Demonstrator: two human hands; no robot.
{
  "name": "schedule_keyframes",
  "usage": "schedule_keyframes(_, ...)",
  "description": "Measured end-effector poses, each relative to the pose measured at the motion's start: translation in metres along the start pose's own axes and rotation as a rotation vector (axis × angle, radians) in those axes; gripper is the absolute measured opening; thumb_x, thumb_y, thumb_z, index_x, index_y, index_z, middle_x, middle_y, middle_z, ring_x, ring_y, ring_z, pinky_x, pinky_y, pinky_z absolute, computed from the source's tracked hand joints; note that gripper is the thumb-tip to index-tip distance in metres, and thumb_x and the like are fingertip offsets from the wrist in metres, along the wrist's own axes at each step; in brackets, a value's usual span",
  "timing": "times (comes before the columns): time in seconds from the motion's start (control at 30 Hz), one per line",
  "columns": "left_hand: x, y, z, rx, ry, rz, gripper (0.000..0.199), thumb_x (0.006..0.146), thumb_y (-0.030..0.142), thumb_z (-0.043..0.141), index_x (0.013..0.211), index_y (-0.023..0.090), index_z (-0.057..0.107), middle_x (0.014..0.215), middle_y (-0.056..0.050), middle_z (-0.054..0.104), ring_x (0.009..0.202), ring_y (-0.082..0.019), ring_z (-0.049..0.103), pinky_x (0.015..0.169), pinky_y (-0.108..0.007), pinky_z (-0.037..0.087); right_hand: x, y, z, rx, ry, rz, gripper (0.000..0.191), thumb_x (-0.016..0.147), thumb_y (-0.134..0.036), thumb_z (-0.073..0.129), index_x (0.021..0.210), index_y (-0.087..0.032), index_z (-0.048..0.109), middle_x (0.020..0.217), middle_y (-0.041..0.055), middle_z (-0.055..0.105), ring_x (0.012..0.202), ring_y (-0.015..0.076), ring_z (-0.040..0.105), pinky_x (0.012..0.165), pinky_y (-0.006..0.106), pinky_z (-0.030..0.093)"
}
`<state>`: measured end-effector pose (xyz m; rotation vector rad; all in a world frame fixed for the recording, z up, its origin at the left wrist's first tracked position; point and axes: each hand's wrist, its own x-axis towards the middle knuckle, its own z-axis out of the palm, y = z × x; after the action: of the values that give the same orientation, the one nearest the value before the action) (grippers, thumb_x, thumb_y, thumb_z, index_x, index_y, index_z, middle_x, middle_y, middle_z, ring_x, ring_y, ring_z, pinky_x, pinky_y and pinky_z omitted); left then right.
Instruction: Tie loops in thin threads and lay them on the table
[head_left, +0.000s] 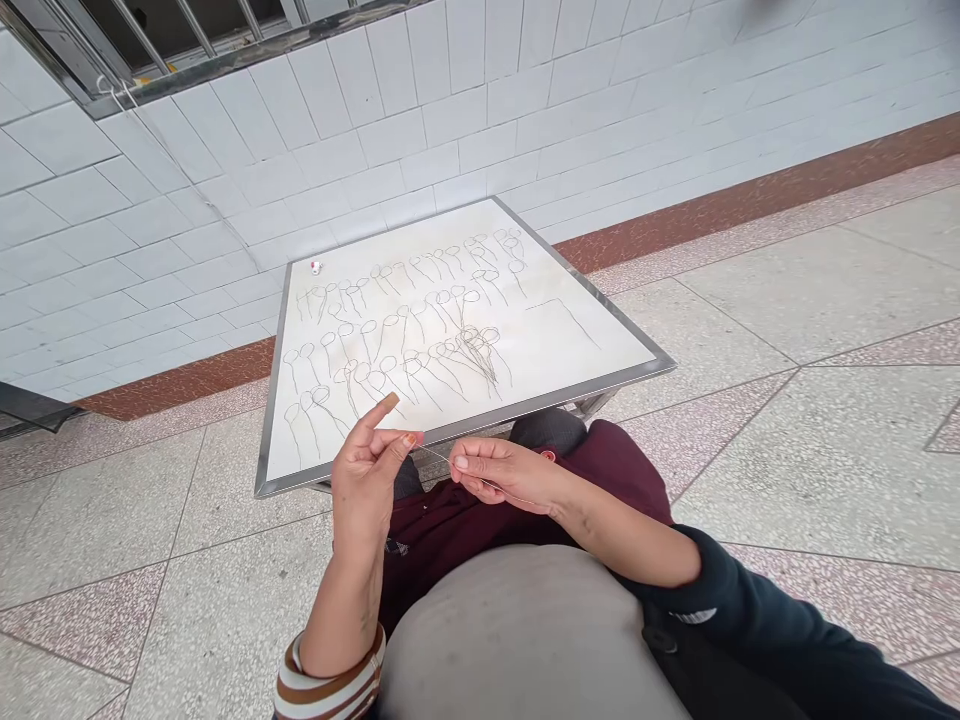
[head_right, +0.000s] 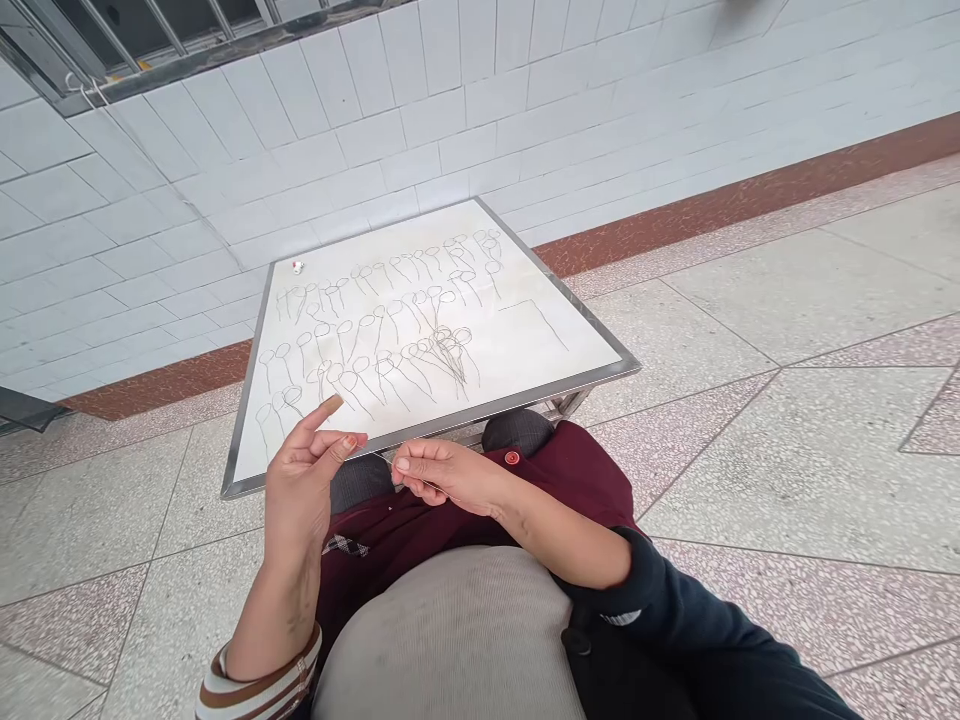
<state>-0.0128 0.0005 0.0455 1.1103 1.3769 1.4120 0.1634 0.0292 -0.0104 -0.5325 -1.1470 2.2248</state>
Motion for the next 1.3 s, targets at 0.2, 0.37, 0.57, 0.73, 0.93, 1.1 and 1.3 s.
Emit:
schedule_keyframes(0.2, 0.001, -0.003, -0.005, -0.080, 0.130, 0.088, 0.047, 0.075, 0.022, 0.073, 0.121, 0.021, 0.064, 0.068, 0.003, 0.070, 0.076, -0.014, 0.068, 0.092, -0.032, 0.049, -0.005, -0.002, -0.003, -0.034, 0.010, -0.053, 0.030, 0.084, -0.042, 0.066, 0.078, -0.014, 0.059, 0.060, -0.0052, 0.046, 0.050, 0.0046, 0.034, 0.044, 0.018, 0.022)
schedule_keyframes(0.37, 0.003, -0.002, -0.007, -0.103, 0.175, 0.091, 0.044, 0.074, 0.021, 0.074, 0.117, 0.020, 0.066, 0.066, 0.004, 0.068, 0.075, -0.014, 0.068, 0.093, -0.035, 0.048, -0.012, 0.000, -0.006, -0.055, 0.037, -0.050, 0.030, 0.084, -0.043, 0.066, 0.078, -0.015, 0.058, 0.059, -0.0056, 0.046, 0.049, 0.0047, 0.033, 0.045, 0.019, 0.022)
schedule_keyframes(0.57, 0.008, -0.002, -0.014, -0.088, 0.261, 0.086, 0.043, 0.070, 0.020, 0.076, 0.113, 0.020, 0.069, 0.067, 0.004, 0.068, 0.072, -0.013, 0.066, 0.097, -0.037, 0.046, -0.025, -0.001, -0.014, -0.124, 0.075, -0.022, 0.033, 0.084, -0.046, 0.064, 0.077, -0.015, 0.057, 0.058, -0.0058, 0.044, 0.050, 0.0055, 0.032, 0.045, 0.019, 0.022)
schedule_keyframes(0.73, 0.013, -0.007, -0.017, -0.051, 0.282, 0.107, 0.045, 0.070, 0.021, 0.075, 0.115, 0.020, 0.068, 0.065, 0.004, 0.068, 0.073, -0.014, 0.067, 0.098, -0.038, 0.045, -0.036, 0.006, -0.023, -0.209, 0.131, -0.015, 0.034, 0.086, -0.048, 0.060, 0.079, -0.015, 0.057, 0.059, -0.0055, 0.044, 0.051, 0.0058, 0.034, 0.046, 0.019, 0.024)
schedule_keyframes(0.93, 0.019, -0.007, -0.031, -0.034, 0.386, 0.170, 0.043, 0.071, 0.022, 0.075, 0.113, 0.019, 0.069, 0.070, 0.003, 0.069, 0.076, -0.013, 0.067, 0.098, -0.037, 0.046, -0.056, 0.010, -0.046, -0.346, 0.280, -0.002, 0.036, 0.087, -0.052, 0.058, 0.078, -0.017, 0.055, 0.061, -0.0048, 0.044, 0.051, 0.0068, 0.035, 0.048, 0.021, 0.026)
schedule_keyframes(1.1, 0.015, -0.007, -0.022, 0.025, 0.249, 0.053, 0.055, 0.070, 0.025, 0.076, 0.123, 0.017, 0.063, 0.069, 0.002, 0.071, 0.077, -0.014, 0.068, 0.094, -0.036, 0.049, -0.055, -0.014, -0.039, -0.734, 0.604, -0.263, 0.027, 0.090, -0.047, 0.054, 0.085, -0.022, 0.064, 0.070, 0.0018, 0.057, 0.057, 0.0135, 0.047, 0.055, 0.027, 0.038)
schedule_keyframes(1.3, 0.009, -0.019, 0.009, 0.046, -0.021, -0.087, 0.055, 0.072, 0.034, 0.075, 0.124, 0.019, 0.061, 0.075, -0.002, 0.073, 0.083, -0.019, 0.069, 0.075, -0.030, 0.053, -0.008, -0.003, -0.010, -1.199, 0.343, -0.499, 0.022, 0.092, -0.038, 0.056, 0.096, -0.022, 0.069, 0.089, 0.0086, 0.069, 0.083, 0.0216, 0.061, 0.078, 0.035, 0.046)
